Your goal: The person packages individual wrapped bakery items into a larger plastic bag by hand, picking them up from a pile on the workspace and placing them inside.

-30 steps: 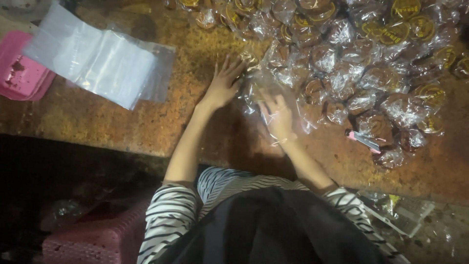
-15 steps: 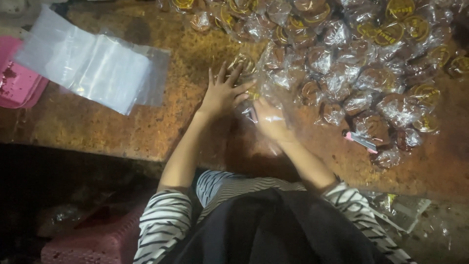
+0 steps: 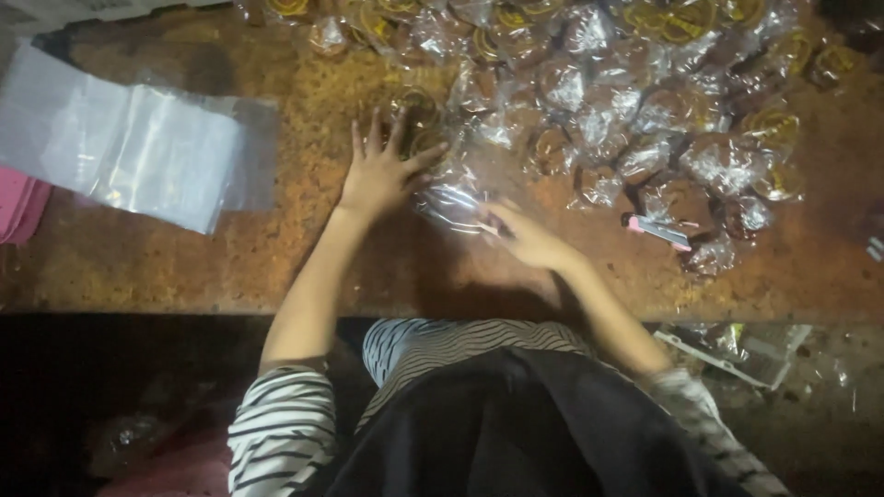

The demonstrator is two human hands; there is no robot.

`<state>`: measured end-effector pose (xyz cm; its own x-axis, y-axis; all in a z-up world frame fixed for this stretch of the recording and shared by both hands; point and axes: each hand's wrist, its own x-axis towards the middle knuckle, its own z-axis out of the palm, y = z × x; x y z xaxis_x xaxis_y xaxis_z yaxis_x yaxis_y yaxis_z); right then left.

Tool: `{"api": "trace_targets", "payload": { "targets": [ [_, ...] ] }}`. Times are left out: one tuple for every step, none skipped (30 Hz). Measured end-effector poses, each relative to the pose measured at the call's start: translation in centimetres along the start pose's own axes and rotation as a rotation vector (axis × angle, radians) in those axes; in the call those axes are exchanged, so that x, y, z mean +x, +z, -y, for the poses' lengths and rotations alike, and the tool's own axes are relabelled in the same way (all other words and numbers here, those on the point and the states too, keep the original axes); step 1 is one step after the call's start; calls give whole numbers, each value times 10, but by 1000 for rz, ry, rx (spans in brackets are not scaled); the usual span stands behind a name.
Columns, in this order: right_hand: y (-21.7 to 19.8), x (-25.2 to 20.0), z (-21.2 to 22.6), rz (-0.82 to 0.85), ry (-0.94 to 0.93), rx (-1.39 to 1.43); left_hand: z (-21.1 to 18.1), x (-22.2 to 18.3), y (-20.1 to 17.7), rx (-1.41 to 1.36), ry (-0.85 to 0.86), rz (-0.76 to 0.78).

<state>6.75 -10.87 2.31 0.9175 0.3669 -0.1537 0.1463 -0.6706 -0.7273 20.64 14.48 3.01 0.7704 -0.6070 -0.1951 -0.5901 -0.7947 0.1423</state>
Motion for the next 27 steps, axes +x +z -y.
{"api": "trace_targets", "payload": {
  "targets": [
    [-7,-29,-4,-38,94,294,1,2,1,23,-13,7],
    [-14,-59,-7,-77,186,589,2,5,2,46,-26,13],
    [-13,-77,-58,-86,192,588,1,7,1,45,-15,13],
    [-6,-105,-106,-330,291,858,-1,10,-1,16,-10,-30],
    [11,-142,-148,-586,387,1127,-2,13,-3,-11,0,-71],
    [8,-149,-168,-604,389,1129,-8,22,-5,-9,16,-70],
    [6,-158,-188,-690,288,1218,-13,29,-5,-101,63,-199],
    [5,-167,-207,-777,182,1304,-19,37,-6,-196,111,-326],
    [-10,-166,-193,-789,185,1301,-29,52,-7,-199,122,-324],
    [-25,-164,-180,-713,94,1250,-40,67,-7,-281,241,-408],
    [-39,-164,-167,-635,11,1199,-53,81,-7,-366,359,-487],
    [-47,-162,-166,-648,20,1197,-54,99,15,-373,370,-480],
    [-54,-159,-165,-614,0,1160,-56,117,37,-192,305,-410],
    [-61,-157,-163,-580,-21,1123,-57,134,59,-12,241,-340],
    [-70,-165,-172,-585,-23,1121,-63,136,62,-10,246,-342],
    [-79,-173,-180,-465,-24,1239,-68,139,65,62,215,-294],
    [-92,-178,-189,-337,-27,1350,-73,143,66,136,180,-252],
    [-112,-178,-188,-338,-35,1345,-75,146,63,139,181,-260],
    [-131,-178,-186,-584,-9,1375,-78,146,62,71,166,-195],
    [-150,-178,-184,-832,18,1393,-80,147,62,2,151,-130],
    [-173,-168,-194,-826,17,1395,-79,151,71,4,144,-130],
    [-196,-157,-204,-1001,237,858,-77,156,81,91,113,-211],
    [-216,-147,-213,-1117,439,305,-75,159,91,178,84,-288],
    [-219,-141,-237,-1112,438,309,-83,150,81,180,80,-285],
    [-227,-132,-261,-960,518,150,-91,144,69,59,99,-335],
    [-235,-123,-284,-804,591,-8,-99,139,56,-63,119,-385],
    [-237,-117,-268,-799,583,-8,-113,124,33,-61,111,-388]
  ]
}}
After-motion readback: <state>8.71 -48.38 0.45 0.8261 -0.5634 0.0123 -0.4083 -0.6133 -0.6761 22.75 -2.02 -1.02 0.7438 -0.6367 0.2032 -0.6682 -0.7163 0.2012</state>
